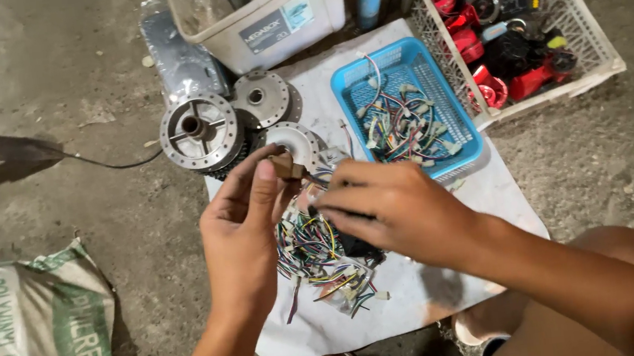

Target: The person sits on the floor and wipes various electrical components and wires with a black cloth. They clean connectors, a small motor, and bundles of wires, placing cleaned items into a blue basket.

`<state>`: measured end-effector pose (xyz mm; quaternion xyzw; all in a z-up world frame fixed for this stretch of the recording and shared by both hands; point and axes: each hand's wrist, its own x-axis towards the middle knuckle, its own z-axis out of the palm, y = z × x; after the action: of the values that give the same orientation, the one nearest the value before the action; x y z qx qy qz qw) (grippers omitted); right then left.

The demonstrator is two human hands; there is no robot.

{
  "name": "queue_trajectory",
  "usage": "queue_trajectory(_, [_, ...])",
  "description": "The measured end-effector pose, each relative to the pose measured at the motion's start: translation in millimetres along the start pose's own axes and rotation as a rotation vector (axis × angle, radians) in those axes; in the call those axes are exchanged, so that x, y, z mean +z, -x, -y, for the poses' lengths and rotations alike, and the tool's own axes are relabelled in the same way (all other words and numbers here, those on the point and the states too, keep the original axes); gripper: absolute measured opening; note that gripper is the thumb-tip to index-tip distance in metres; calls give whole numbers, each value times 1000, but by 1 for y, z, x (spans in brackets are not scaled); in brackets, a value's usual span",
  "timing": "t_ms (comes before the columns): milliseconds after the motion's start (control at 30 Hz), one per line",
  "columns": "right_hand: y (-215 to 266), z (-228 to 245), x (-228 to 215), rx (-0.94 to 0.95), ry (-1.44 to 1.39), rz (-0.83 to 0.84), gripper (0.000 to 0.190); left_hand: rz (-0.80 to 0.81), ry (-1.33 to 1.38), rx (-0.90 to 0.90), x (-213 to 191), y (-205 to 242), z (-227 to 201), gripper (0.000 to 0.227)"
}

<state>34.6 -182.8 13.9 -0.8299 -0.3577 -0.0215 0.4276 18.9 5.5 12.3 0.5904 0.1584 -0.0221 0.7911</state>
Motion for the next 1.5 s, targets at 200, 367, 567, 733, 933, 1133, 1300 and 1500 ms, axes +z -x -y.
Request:
queue_trajectory(200, [-6,-4,-24,37,-17,-135,13,87,-76,-10,18,-5,12,44])
queue_trajectory(367, [8,-17,-39,89,-18,-132,12,214,-107,36,41,-12,31,43])
queue_trajectory(567, [31,-41,-63,155,36,-135,13,260,-154,-83,84,-27,46,42])
queue_trajectory(733, [65,-72,-74,387,156,127,17,233,-234,-74,116,-48,77,26])
queue_trajectory(933, [102,-100,-71,515,165,501,6,180,-276,-38,130,-84,87,31])
queue_trajectory(1133, [81,-94,-84,532,111,502,4,291,-392,-148,137,-103,97,130])
queue_trajectory(1300, [55,-101,-85,255,68,-23,15,610,-382,-228,128,-81,72,106])
queue_trajectory(1500, [36,-88,-100,458,-679,-325,17,877,-538,242,85,-44,67,49])
